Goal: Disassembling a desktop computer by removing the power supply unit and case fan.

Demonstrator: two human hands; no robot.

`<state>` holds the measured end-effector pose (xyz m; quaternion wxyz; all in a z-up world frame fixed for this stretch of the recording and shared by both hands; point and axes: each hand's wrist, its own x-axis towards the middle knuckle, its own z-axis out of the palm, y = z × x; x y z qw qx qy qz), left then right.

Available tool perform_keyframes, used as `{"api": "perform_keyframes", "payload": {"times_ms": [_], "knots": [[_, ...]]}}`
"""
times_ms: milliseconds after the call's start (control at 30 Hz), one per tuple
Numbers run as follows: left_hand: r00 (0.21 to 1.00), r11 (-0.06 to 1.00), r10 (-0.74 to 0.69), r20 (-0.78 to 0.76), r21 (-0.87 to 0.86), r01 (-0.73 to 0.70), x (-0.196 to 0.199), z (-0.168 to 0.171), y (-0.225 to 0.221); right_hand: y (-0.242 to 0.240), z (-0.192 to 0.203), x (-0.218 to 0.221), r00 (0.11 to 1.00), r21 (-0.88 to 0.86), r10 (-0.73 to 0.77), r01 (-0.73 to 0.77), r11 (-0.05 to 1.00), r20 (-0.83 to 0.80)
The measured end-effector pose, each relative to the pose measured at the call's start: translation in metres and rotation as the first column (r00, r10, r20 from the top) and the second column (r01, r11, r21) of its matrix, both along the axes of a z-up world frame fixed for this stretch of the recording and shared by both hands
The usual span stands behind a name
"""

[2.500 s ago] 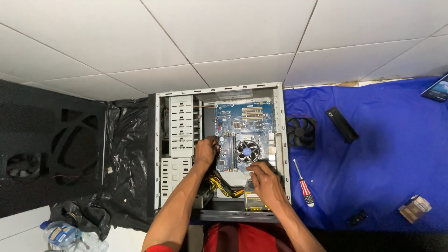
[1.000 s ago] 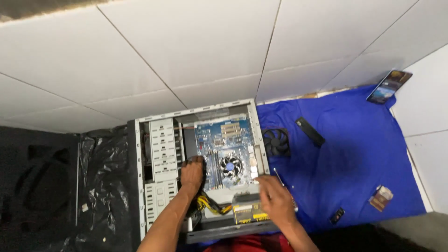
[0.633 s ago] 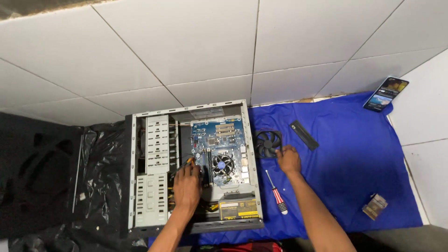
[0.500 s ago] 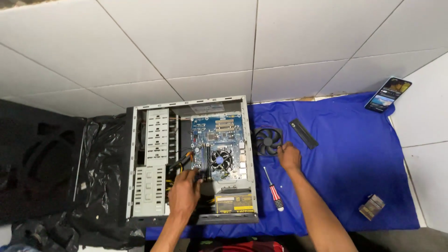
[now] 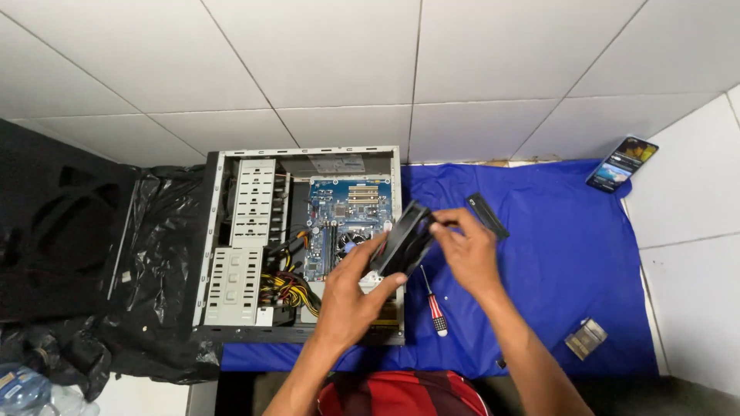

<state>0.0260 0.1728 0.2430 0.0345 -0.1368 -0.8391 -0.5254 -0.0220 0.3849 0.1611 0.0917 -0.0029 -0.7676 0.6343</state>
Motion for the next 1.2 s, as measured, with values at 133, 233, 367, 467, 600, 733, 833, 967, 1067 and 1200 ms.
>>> {"api": "perform_keyframes", "payload": {"times_ms": [133,233,367,467,600,733,833,967,1067,1200], "knots": [[0.972,0.989,0.045,-0.232,-0.130,-0.077,-0.001,0.052,-0.018,-0.029,0.032,0.000,0.987,-0.144,0.161,-0.160,0.977,-0.002],[0.970,0.976,0.047,-0.237,-0.196,-0.095,0.004,0.097,-0.051,-0.038,0.085,-0.003,0.862,-0.332,0.502,-0.493,0.804,-0.066],[0.981,0.975,0.190,-0.036,-0.109,-0.193,0.013,0.112,-0.067,-0.040,0.082,0.013,0.490,-0.355,0.863,-0.833,0.425,-0.118],[0.983,0.985,0.175,0.056,0.002,-0.175,0.012,0.092,-0.056,-0.052,0.053,0.036,0.535,-0.663,0.825,-0.686,0.299,-0.181],[0.993,0.990,0.109,0.040,0.080,-0.112,0.004,0.092,-0.053,-0.008,0.001,0.034,0.866,-0.817,0.499,-0.317,0.482,-0.042],[0.915,0.931,0.356,0.190,0.013,-0.365,0.009,0.039,-0.088,0.046,0.012,0.015,0.987,-0.613,0.124,-0.035,0.789,0.103],[0.782,0.872,0.473,0.406,-0.089,-0.481,0.025,-0.020,-0.112,0.075,-0.021,0.007,0.936,-0.185,-0.102,0.172,0.968,0.336],[0.773,0.853,0.512,0.374,-0.332,-0.403,0.058,-0.092,-0.124,0.077,-0.107,-0.005,0.830,-0.090,-0.103,0.181,0.979,0.548],[0.731,0.848,0.530,0.430,-0.292,-0.443,0.084,-0.109,-0.116,0.051,-0.136,-0.014,0.748,-0.077,-0.037,0.117,0.990,0.663],[0.689,0.861,0.495,0.530,-0.193,-0.470,0.115,-0.104,-0.118,0.028,-0.197,-0.033,0.721,-0.190,0.046,0.120,0.975,0.691]]}}
